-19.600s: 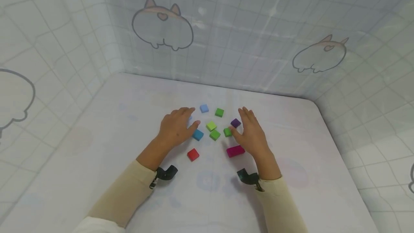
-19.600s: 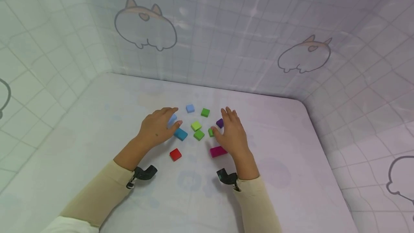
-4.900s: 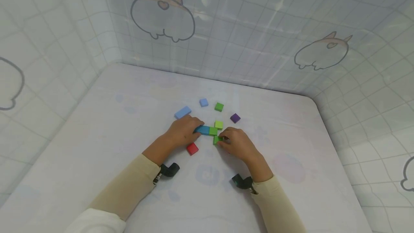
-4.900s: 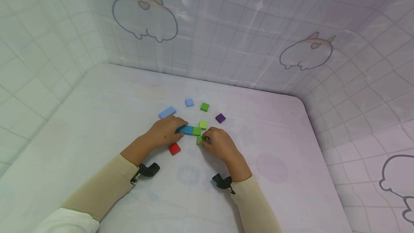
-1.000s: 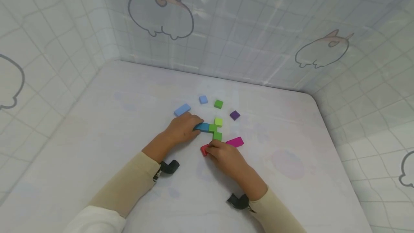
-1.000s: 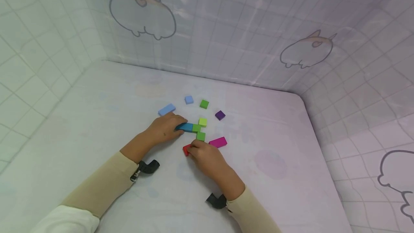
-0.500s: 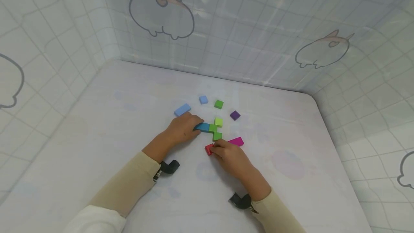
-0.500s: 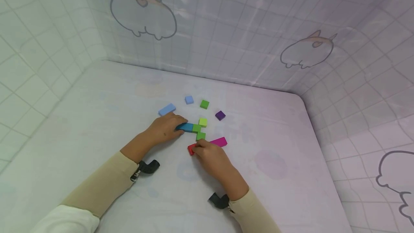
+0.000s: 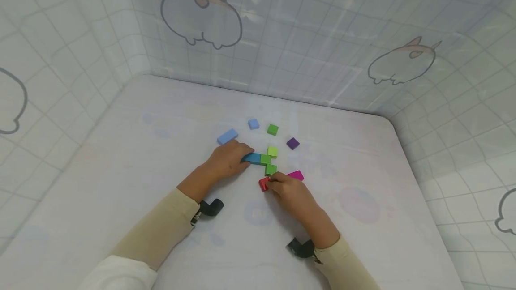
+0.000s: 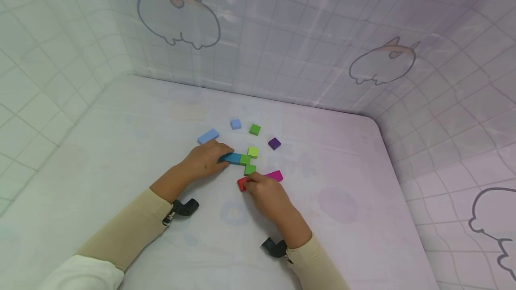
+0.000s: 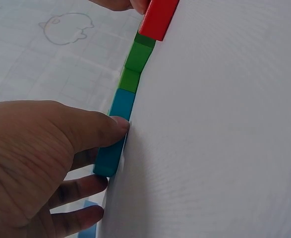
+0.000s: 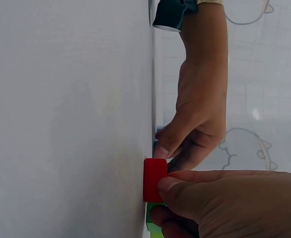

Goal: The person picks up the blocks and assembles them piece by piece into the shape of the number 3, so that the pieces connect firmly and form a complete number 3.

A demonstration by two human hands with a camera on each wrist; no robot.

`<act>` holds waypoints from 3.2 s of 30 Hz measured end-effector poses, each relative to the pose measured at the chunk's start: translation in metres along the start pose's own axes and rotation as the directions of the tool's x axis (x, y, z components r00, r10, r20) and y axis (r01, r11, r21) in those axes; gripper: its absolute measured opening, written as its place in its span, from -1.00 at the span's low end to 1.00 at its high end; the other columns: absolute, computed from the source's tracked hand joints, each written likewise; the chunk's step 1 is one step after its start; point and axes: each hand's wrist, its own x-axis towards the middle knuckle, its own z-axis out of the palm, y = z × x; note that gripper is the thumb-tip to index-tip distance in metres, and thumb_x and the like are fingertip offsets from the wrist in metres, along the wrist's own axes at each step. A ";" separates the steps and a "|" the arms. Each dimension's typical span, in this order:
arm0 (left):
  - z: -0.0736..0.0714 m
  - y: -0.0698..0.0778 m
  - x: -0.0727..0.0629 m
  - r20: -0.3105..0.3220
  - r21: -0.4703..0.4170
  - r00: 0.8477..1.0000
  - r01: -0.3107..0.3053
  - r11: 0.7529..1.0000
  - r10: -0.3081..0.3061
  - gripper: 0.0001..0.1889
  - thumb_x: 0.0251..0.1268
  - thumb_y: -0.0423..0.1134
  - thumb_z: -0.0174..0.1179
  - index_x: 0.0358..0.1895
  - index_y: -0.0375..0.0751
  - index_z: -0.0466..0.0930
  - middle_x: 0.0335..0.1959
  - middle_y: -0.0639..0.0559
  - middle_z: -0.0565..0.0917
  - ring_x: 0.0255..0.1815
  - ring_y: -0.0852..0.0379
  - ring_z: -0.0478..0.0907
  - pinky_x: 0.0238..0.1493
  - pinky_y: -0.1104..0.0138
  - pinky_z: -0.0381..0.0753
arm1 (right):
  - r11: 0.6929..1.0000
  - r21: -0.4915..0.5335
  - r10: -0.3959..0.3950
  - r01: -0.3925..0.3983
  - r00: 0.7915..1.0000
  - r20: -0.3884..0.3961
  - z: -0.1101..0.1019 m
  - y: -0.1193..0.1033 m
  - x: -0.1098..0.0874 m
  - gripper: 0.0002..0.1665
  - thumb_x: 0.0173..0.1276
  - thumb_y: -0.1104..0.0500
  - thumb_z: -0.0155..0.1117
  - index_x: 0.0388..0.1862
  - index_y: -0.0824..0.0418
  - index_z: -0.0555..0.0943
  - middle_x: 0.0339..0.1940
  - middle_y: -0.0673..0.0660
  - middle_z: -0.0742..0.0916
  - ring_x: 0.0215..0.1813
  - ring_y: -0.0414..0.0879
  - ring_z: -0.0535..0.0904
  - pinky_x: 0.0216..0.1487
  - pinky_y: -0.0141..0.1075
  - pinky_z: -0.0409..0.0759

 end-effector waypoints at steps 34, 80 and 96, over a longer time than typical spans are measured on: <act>0.002 0.001 -0.001 0.004 0.008 1.000 0.009 1.000 -0.009 -0.50 0.34 -0.10 0.31 0.32 -0.09 0.54 0.23 0.06 0.62 0.21 0.06 0.47 0.25 0.18 0.55 | 1.000 -0.008 -0.027 0.027 0.999 -0.038 0.004 0.008 -0.002 -0.68 0.16 0.31 0.52 -0.06 0.20 0.79 -0.09 0.04 0.75 -0.03 -0.12 0.72 0.05 -0.33 0.67; 0.000 0.002 0.003 0.020 0.002 1.000 0.023 1.000 -0.023 -0.48 0.34 -0.11 0.31 0.34 -0.10 0.51 0.26 0.04 0.60 0.24 0.06 0.46 0.27 0.17 0.54 | 0.963 0.021 0.263 -0.268 0.956 0.132 -0.027 0.054 -0.020 -0.64 0.17 0.31 0.49 -0.02 0.23 0.72 -0.02 0.07 0.72 0.05 -0.04 0.66 0.13 -0.14 0.65; -0.010 -0.003 -0.004 0.008 -0.022 1.000 0.014 1.000 -0.014 -0.35 0.34 -0.07 0.31 0.45 -0.08 0.36 0.47 0.04 0.38 0.52 0.02 0.22 0.47 0.08 0.29 | 0.951 0.103 0.247 -0.290 0.919 0.308 -0.039 0.038 -0.021 -0.72 0.15 0.24 0.54 -0.13 0.12 0.75 -0.19 -0.08 0.71 -0.13 -0.18 0.60 0.01 -0.25 0.68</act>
